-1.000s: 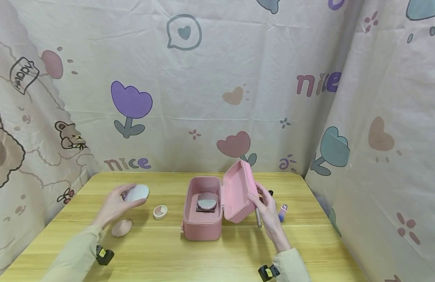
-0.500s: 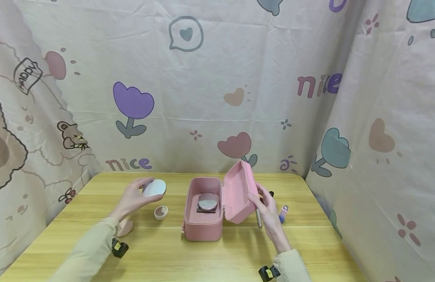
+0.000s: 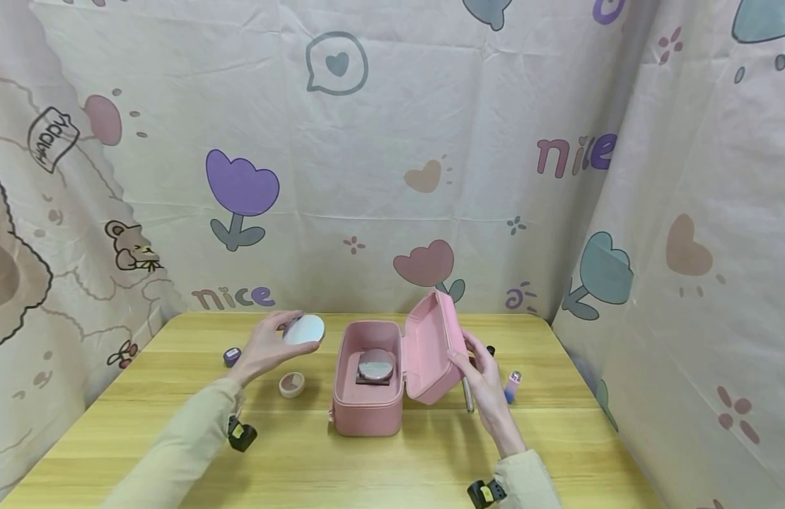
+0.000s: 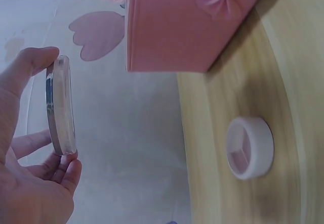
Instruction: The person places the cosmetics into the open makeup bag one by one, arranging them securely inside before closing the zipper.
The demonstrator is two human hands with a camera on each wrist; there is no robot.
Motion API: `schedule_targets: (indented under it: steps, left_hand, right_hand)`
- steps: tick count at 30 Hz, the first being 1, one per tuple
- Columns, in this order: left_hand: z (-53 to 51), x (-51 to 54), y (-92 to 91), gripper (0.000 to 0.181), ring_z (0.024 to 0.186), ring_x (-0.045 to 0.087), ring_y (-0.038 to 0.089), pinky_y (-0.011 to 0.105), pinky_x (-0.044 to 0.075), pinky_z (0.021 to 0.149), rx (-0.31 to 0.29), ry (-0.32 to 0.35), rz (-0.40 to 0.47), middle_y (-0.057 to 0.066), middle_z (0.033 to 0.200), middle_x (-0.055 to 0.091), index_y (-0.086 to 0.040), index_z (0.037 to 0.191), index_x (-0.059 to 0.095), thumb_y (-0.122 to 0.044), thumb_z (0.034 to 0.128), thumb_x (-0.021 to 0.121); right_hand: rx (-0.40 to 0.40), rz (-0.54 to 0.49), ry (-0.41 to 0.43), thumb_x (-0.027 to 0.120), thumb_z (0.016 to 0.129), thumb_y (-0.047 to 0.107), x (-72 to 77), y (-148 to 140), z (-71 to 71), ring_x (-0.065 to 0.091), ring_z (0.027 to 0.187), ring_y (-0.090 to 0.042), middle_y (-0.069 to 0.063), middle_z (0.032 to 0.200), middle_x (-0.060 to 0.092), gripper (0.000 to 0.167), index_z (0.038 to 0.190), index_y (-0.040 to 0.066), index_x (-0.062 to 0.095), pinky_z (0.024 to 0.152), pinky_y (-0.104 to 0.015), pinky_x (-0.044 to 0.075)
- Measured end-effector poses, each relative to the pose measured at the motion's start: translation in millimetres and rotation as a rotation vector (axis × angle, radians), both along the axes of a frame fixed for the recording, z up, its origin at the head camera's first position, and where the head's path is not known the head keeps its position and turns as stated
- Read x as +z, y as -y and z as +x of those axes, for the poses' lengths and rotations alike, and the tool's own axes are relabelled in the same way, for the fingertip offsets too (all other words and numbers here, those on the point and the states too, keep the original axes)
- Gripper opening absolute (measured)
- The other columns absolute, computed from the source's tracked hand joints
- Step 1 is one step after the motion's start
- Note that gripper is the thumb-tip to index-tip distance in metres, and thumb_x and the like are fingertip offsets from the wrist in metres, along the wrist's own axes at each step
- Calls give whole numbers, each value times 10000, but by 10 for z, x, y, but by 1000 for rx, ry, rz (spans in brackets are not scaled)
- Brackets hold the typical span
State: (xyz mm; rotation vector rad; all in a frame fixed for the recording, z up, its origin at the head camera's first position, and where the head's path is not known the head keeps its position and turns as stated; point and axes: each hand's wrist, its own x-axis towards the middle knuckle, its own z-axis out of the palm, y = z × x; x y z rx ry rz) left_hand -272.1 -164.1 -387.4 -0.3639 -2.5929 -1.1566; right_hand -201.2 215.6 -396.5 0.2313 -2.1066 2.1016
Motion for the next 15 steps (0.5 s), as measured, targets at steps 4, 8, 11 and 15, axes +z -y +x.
schedule_targets:
  steps: [4, 8, 11, 15]
  left_hand:
    - [-23, 26, -100, 789, 1195, 565, 383, 528, 506, 984, -6, 12, 6, 225, 1344, 599, -8, 1375, 586, -342, 726, 885]
    - [-33, 46, -207, 797, 1204, 568, 385, 527, 513, 1000, -20, 29, 13, 229, 1346, 595, 5, 1379, 578, -334, 726, 887]
    - [-40, 50, -287, 789, 1200, 572, 382, 525, 517, 1003, -34, 37, 23, 228, 1335, 599, 9, 1374, 581, -313, 724, 892]
    - [-54, 36, -393, 775, 1190, 576, 370, 519, 519, 996, -48, 45, 30, 219, 1320, 608, 9, 1363, 591, -292, 717, 895]
  right_hand:
    - [2, -1, -2, 535, 1019, 115, -2, -2, -4, 604, 1092, -35, 66, 1255, 554, 525, 1504, -2, 375, 913, -165, 520]
    - [1, -4, -3, 532, 1019, 111, -3, -3, -4, 604, 1089, -30, 75, 1248, 558, 524, 1504, -7, 373, 913, -163, 520]
    - [0, -5, -5, 533, 1019, 110, -5, -3, -3, 604, 1084, -27, 81, 1241, 564, 522, 1502, -9, 376, 908, -163, 520]
    - [2, -3, -8, 535, 1020, 113, -7, -3, -2, 604, 1082, -28, 73, 1241, 561, 519, 1500, -9, 379, 903, -165, 522]
